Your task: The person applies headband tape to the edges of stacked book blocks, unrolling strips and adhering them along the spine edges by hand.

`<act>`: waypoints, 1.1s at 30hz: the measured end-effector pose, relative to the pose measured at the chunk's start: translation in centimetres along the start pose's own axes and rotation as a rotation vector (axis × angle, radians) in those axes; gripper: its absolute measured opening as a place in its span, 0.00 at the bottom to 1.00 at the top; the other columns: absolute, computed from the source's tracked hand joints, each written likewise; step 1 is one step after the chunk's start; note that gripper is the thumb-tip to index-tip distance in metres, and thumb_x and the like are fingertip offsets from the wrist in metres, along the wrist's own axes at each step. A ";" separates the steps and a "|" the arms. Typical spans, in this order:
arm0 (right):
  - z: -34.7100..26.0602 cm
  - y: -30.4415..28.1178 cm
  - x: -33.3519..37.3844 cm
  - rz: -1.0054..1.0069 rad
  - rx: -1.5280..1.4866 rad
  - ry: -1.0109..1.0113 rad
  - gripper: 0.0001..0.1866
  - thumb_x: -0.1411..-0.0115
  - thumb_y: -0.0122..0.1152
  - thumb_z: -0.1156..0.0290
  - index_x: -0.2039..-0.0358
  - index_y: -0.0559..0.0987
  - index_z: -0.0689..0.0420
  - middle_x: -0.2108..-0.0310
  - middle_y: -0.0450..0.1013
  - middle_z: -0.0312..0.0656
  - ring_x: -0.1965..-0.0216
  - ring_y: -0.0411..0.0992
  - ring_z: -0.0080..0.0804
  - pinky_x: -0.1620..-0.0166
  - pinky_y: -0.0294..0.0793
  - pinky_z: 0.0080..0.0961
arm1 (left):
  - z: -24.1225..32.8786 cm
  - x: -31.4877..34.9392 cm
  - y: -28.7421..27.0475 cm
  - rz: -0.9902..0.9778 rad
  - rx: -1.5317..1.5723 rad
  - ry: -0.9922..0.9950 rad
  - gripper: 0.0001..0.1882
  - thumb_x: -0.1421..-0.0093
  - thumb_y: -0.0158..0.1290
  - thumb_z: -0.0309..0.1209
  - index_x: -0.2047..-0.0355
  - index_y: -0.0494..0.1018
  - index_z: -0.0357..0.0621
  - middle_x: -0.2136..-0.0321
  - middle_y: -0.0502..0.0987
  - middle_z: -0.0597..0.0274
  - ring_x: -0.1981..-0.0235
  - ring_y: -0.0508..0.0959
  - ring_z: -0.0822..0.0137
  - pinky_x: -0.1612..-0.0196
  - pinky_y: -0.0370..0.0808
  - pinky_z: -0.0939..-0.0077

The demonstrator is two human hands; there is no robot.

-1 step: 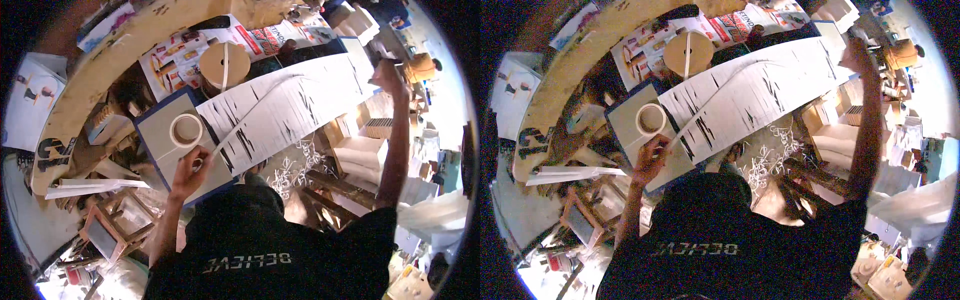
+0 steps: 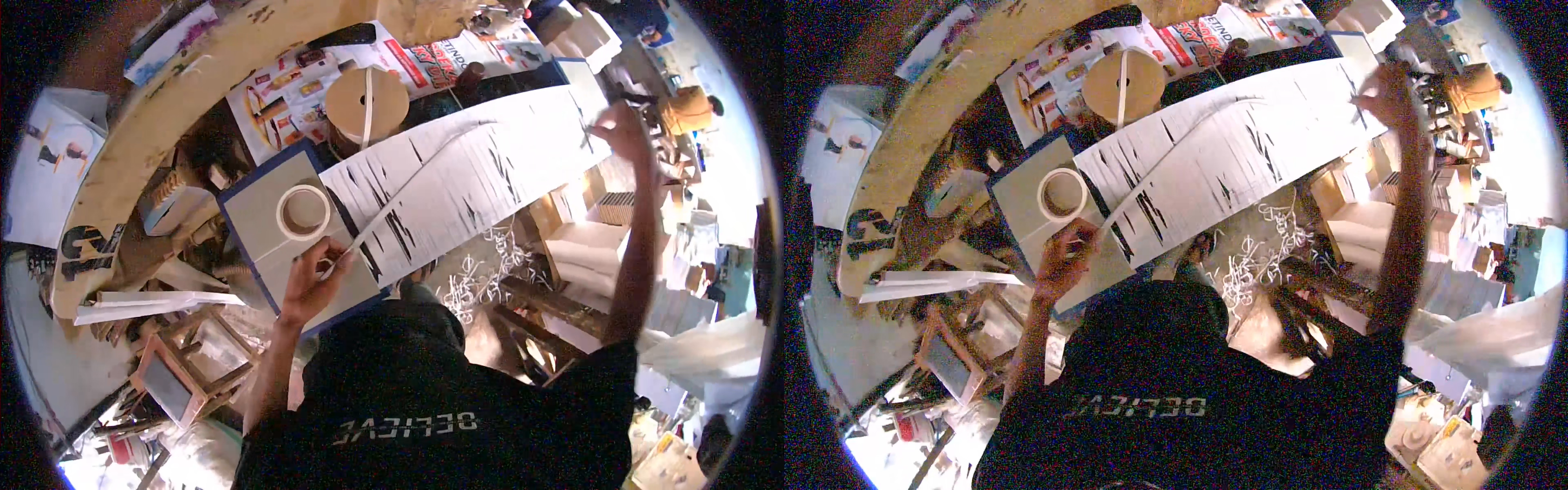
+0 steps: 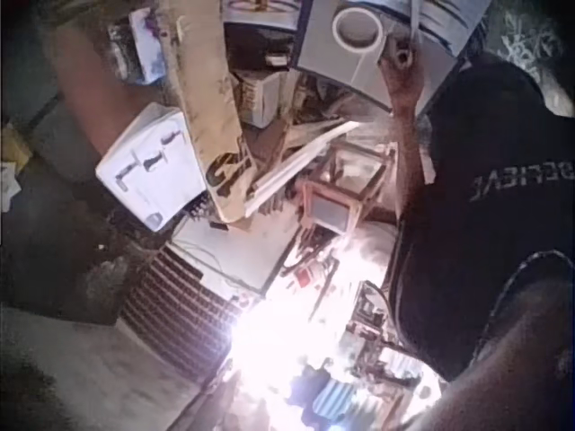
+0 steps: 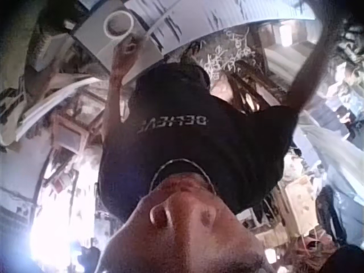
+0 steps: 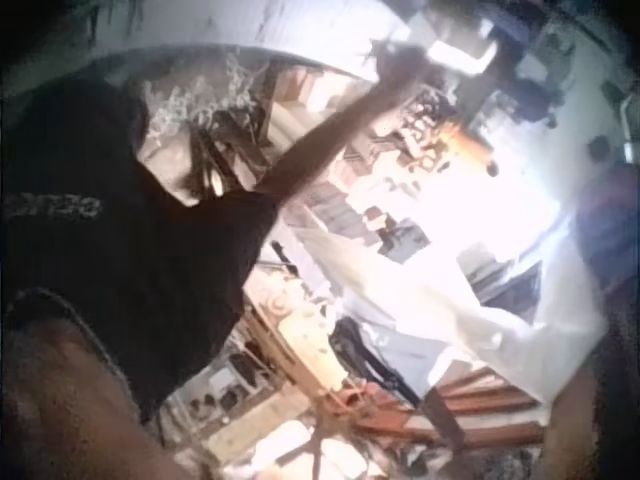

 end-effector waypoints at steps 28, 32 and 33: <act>-24.3 18.7 9.5 0.308 -0.341 0.239 0.26 0.52 0.60 0.89 0.52 0.84 0.52 0.73 0.73 0.45 0.70 0.73 0.37 0.66 0.75 0.28 | -4.6 12.1 -12.2 -0.264 -0.156 -0.344 0.13 0.37 0.58 0.33 0.75 0.69 0.41 0.86 0.71 0.68 0.85 0.70 0.77 0.81 0.67 0.78; -23.7 17.5 8.8 0.324 -0.330 0.282 0.22 0.51 0.59 0.89 0.57 0.85 0.54 0.73 0.76 0.45 0.73 0.73 0.36 0.68 0.74 0.29 | -4.0 9.1 -13.2 -0.311 -0.152 -0.353 0.13 0.36 0.58 0.39 0.66 0.76 0.41 0.73 0.79 0.60 0.72 0.77 0.68 0.67 0.74 0.71; -23.6 17.5 8.7 0.326 -0.330 0.283 0.22 0.51 0.59 0.89 0.57 0.85 0.54 0.73 0.76 0.45 0.73 0.73 0.36 0.68 0.74 0.29 | -3.4 7.7 -12.6 -0.305 -0.167 -0.043 0.15 0.35 0.56 0.41 0.62 0.78 0.40 0.68 0.81 0.56 0.65 0.79 0.65 0.60 0.76 0.67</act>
Point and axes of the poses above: each hand's wrist, its own x-axis away from the middle knuckle, its own y-axis out of the palm, z = x × y, the point moved 1 cm from there along -x, towards the middle knuckle
